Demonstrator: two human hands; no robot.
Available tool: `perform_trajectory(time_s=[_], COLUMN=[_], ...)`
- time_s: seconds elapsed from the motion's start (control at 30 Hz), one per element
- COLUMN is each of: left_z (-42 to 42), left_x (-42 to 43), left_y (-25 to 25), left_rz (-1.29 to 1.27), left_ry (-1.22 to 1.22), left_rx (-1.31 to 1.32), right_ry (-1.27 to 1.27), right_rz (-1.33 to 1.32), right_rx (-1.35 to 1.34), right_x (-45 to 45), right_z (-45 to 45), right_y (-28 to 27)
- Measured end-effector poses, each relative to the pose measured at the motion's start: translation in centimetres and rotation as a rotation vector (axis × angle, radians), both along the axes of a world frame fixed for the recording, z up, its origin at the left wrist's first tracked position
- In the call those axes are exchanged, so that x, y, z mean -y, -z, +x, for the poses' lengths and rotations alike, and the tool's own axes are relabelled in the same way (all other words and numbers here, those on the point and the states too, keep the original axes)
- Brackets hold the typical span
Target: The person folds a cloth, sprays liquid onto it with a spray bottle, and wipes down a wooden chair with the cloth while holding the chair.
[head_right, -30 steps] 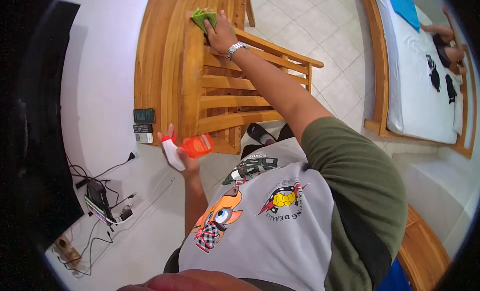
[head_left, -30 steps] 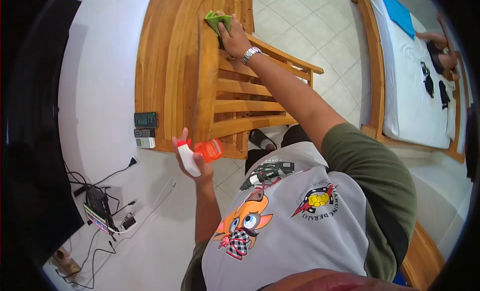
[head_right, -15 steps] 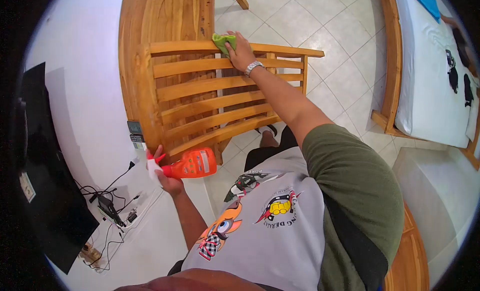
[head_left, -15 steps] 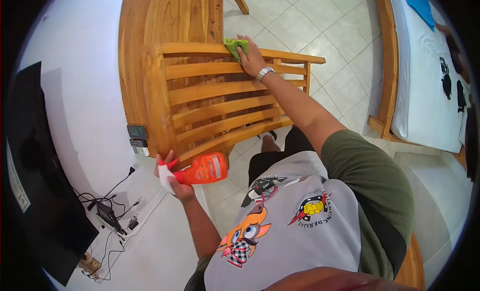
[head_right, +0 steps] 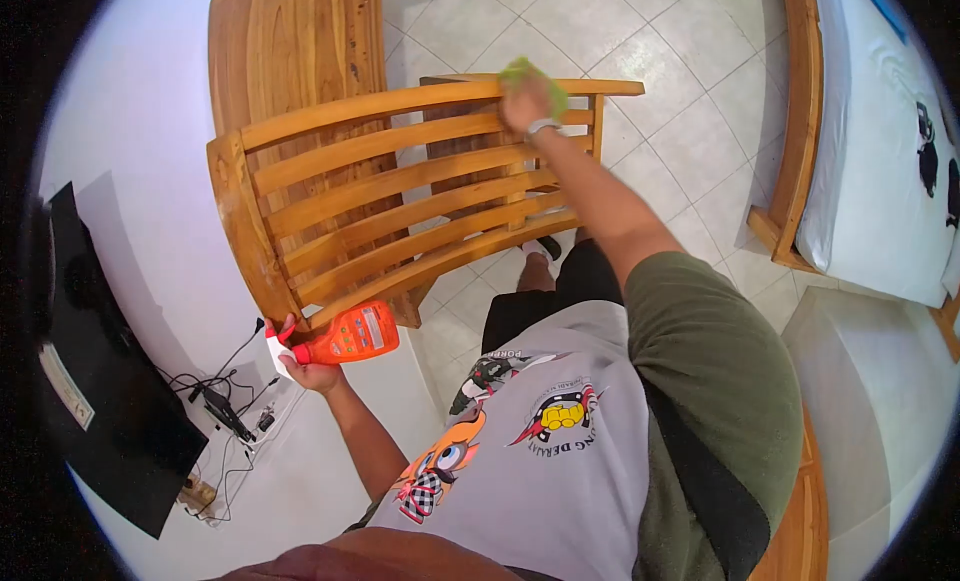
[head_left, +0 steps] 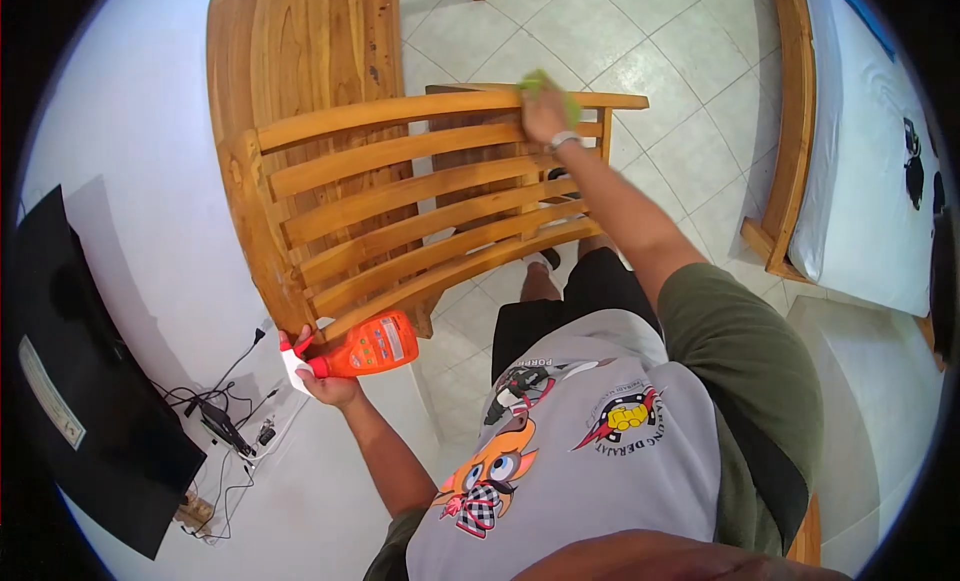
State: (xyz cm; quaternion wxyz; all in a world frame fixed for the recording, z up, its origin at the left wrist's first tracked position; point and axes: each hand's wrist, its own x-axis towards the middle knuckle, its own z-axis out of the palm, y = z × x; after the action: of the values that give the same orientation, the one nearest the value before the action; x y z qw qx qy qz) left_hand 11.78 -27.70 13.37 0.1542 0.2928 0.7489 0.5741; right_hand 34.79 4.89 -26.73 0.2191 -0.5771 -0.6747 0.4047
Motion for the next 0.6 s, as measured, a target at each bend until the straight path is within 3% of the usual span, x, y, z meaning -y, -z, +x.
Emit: perform_trajectory(time_s=[0.03, 0.1, 0.17, 0.33, 0.6], left_z=[0.0, -0.2, -0.3, -0.6, -0.2], left_x=[-0.3, -0.3, -0.4, -0.3, -0.6], left_y=[-0.1, 0.1, -0.1, -0.3, -0.5], left_rz=[-0.013, -0.005, -0.005, -0.033, 0.023], left_ry=[-0.002, 0.0, -0.006, -0.029, -0.08], left_rx=[-0.046, -0.038, -0.051, -0.068, 0.035], right_ry=[-0.019, 0.022, 0.013, -0.089, 0.124], right_rz=[0.055, -0.111, -0.082, 0.085, -0.002], right_rx=[-0.118, -0.112, -0.157, -0.148, -0.044], right_x=[1.0, 3.2, 3.8, 2.2, 0.1], right_z=[-1.7, -4.5, -5.0, -1.6, 8.1], right_y=[-3.1, -11.3, -13.2, -7.6, 4.4])
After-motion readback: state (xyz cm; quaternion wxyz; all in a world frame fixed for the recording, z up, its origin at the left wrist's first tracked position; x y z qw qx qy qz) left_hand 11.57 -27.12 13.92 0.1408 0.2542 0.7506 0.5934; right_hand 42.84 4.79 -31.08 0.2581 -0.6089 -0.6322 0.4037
